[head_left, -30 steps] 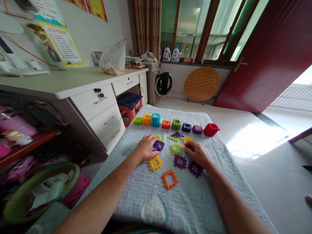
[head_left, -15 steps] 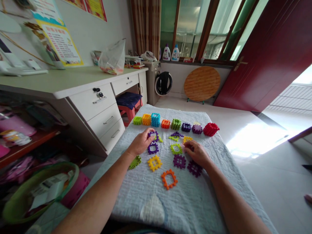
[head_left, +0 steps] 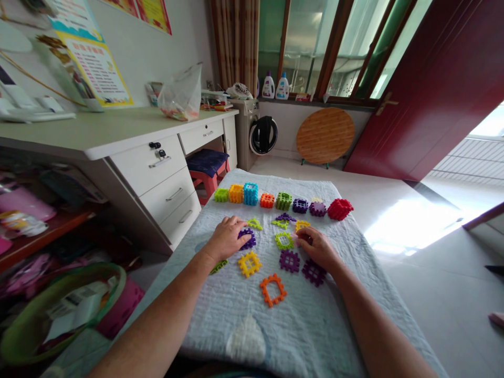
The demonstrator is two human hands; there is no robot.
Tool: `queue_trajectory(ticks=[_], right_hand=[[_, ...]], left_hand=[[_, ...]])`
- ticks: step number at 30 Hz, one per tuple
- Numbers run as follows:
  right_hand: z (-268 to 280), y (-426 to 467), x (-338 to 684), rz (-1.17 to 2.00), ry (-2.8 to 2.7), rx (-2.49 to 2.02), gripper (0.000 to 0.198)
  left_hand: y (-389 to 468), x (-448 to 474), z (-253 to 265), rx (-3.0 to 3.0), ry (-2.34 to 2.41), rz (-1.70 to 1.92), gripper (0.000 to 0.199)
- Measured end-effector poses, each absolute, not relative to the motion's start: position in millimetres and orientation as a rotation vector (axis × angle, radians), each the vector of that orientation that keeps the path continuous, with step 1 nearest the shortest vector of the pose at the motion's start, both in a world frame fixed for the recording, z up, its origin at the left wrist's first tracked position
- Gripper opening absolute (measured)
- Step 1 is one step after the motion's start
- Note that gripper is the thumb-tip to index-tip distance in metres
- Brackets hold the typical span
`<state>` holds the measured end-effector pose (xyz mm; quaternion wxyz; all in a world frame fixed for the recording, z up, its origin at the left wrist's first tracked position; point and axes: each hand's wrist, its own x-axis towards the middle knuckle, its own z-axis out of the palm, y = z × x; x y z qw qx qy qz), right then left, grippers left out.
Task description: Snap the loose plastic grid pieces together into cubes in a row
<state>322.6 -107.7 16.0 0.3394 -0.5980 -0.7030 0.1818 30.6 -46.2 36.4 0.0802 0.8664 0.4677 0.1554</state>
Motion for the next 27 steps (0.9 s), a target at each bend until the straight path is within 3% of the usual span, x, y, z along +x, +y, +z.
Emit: queue_trajectory(ticks=[4,9,27], right_hand=[[16.8,-107.6,322.2,0.483,-1.836,-1.553,0.018],[16.5,-107.4,322.3,0.500,-1.828,-1.540,0.020],[14.6,-107.7,321.5,0.485,-1.808,-1.557,0.017]], left_hand=[[-47.0,29.9,32.9,2.586,1.299,0.440,0.054],[-44.9,31.5,30.2,2.546,1.253,0.482,0.041],[-50.6,30.2,34.7,2.452,1.278,0.444,0.049]])
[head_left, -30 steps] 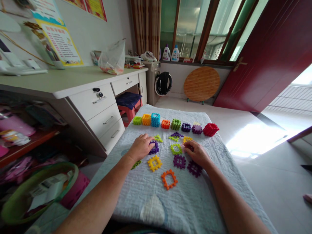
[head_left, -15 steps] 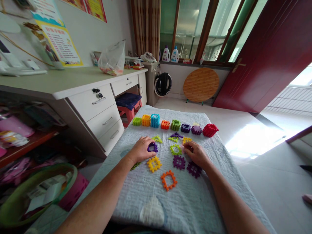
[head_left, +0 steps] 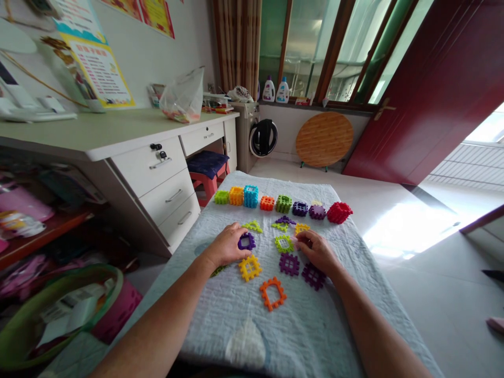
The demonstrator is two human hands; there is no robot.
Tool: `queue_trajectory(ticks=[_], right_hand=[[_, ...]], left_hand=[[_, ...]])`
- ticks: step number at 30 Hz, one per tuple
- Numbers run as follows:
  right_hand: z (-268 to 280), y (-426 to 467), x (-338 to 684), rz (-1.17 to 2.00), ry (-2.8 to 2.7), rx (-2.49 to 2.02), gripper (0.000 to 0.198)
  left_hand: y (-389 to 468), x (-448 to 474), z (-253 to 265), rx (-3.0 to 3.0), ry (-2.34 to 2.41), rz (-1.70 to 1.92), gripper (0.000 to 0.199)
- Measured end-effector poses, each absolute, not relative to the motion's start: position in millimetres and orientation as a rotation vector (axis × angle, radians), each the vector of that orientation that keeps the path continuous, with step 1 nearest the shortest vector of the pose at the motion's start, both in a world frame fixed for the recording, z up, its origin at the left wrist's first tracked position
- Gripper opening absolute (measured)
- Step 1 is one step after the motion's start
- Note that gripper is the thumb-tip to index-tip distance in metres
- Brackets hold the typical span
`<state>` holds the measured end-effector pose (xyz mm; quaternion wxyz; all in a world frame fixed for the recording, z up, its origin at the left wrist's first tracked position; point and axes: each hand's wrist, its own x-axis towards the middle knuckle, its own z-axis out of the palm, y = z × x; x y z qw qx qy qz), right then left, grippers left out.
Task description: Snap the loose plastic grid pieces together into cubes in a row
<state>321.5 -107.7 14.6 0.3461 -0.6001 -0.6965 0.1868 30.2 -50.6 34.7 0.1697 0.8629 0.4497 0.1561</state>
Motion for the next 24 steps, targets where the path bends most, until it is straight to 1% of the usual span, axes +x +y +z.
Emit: queue_trajectory(ticks=[5,9,12,14,17,18,19,24], right_hand=[[15,-109,320,0.386,-1.806,-1.560,0.016],[20,-111,311,0.193,-1.837,-1.467,0.017],[29,-113,296,0.158,-1.947,-1.390,0.022],[34,-111,282,0.195,-2.060,-1.350,0.034],[35,-104,264,0.253,-2.234,-1.336,0.066],[35,-101,259,0.271,-2.279,-1.346,0.073],[34,-98,255,0.294,-2.313,-1.364,0.076],[32,-90,245,0.376,-2.316,-1.493,0.060]], left_hand=[[-51,29,36,2.451,1.266,0.460,0.038],[-49,31,34,2.483,1.252,0.484,0.034],[-51,36,36,2.514,1.213,0.553,0.035],[-55,44,38,2.541,1.143,0.619,0.040],[-61,58,40,2.595,1.037,0.661,0.045],[-62,62,40,2.613,1.019,0.659,0.045],[-62,66,39,2.628,1.010,0.653,0.044],[-58,72,31,2.642,1.021,0.640,0.045]])
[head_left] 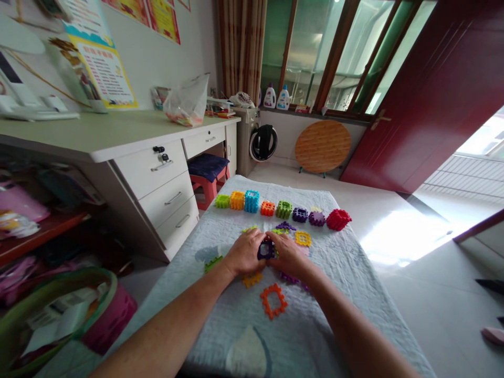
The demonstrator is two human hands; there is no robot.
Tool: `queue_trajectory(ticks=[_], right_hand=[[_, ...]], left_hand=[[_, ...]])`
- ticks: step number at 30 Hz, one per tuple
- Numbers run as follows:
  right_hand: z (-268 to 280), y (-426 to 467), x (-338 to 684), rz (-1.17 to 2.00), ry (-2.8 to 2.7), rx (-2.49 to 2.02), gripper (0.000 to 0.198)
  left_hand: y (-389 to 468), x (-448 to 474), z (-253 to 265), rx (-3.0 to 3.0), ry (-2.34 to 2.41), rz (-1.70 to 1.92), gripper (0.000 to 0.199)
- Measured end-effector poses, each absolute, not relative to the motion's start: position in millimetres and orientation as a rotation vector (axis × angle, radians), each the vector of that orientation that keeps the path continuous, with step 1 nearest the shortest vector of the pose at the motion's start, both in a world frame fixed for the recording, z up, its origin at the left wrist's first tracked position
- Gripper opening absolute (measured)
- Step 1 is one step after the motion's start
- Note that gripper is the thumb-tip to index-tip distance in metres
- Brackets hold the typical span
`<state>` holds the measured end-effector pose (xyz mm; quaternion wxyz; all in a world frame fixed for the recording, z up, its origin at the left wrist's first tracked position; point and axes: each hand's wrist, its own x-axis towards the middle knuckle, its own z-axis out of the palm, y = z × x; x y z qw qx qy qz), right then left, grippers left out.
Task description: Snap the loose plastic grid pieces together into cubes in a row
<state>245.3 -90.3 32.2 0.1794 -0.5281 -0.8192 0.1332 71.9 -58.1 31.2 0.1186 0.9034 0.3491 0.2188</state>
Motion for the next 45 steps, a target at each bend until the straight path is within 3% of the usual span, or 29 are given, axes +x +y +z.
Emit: queue_trajectory(ticks=[14,24,36,45], right_hand=[[29,-93,246,0.222,-2.254,-1.587,0.049],[28,-92,244,0.220,-2.270,-1.587,0.050],[28,-89,247,0.224,-2.156,-1.526,0.041],[24,-90,247,0.257,-2.212,-1.565,0.046]], left_hand=[[-50,56,28,2.426,0.985,0.701,0.073],[-54,51,33,2.234,1.027,0.663,0.058],[-51,51,26,2.205,1.021,0.922,0.041],[-47,49,23,2.220,1.093,0.969,0.035]])
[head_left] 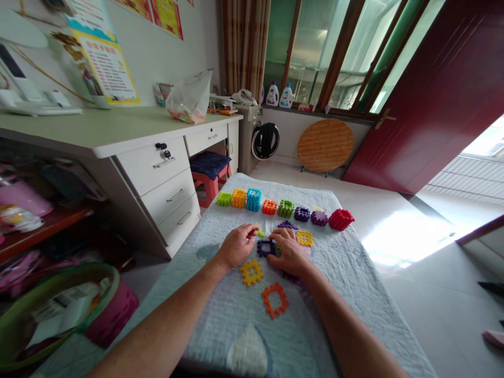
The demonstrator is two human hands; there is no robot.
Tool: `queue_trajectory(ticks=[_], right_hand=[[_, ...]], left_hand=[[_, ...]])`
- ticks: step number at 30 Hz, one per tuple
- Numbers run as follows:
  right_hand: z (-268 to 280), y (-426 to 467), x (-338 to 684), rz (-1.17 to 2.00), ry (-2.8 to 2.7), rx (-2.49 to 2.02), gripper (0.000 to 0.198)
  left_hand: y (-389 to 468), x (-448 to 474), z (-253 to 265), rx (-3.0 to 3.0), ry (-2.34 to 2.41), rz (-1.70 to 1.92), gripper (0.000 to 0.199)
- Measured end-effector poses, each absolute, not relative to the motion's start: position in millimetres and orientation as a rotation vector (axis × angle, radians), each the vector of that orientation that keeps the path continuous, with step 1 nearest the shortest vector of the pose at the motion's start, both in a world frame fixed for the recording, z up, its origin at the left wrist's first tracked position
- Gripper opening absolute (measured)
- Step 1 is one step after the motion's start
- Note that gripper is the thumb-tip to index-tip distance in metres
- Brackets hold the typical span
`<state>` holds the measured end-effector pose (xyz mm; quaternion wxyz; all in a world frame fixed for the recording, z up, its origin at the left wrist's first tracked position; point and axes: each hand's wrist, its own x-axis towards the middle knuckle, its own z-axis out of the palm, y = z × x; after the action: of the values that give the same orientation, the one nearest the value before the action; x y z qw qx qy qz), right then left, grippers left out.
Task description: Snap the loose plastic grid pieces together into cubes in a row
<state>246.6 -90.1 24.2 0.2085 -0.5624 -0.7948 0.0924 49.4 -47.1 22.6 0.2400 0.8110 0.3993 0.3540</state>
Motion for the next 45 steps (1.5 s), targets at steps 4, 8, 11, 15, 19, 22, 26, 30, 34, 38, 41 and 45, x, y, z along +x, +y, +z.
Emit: queue_trajectory(ticks=[4,8,11,15,19,22,26,30,34,38,41,45], right_hand=[[26,-91,245,0.238,-2.227,-1.579,0.051],[30,-87,241,0.202,-2.276,-1.578,0.059],[36,-82,236,0.193,-2.384,-1.565,0.057],[44,-75,229,0.167,-2.483,-1.580,0.045],[48,-73,225,0.121,-2.520,-1.641,0.044],[50,-74,223,0.072,-2.523,-1.679,0.045],[51,-73,219,0.040,-2.544,-1.669,0.040],[48,-71,223,0.054,-2.516,-1.589,0.042],[53,-65,250,0.075,-2.388,-1.580,0.042],[70,-46,297,-0.006,-2.241,-1.720,0.040],[78,-23,333,-0.042,-2.135,-1.883,0.041],[75,6,364,-0.032,-2.075,-2.076,0.043]], left_hand=[[-48,49,23,2.220,1.103,0.984,0.035],[-48,48,25,2.208,1.128,1.002,0.033],[-48,47,27,2.203,1.137,1.000,0.032],[-48,46,26,2.207,1.136,1.014,0.032],[-47,45,24,2.213,1.136,1.042,0.032],[-47,45,24,2.214,1.133,1.047,0.032],[-48,45,26,2.212,1.135,1.038,0.031],[-49,45,30,2.200,1.139,1.048,0.032],[-49,44,30,2.177,1.140,1.055,0.032],[-49,43,29,2.161,1.154,1.048,0.030],[-50,43,29,2.158,1.150,1.046,0.030],[-49,39,30,2.159,1.159,1.062,0.030]])
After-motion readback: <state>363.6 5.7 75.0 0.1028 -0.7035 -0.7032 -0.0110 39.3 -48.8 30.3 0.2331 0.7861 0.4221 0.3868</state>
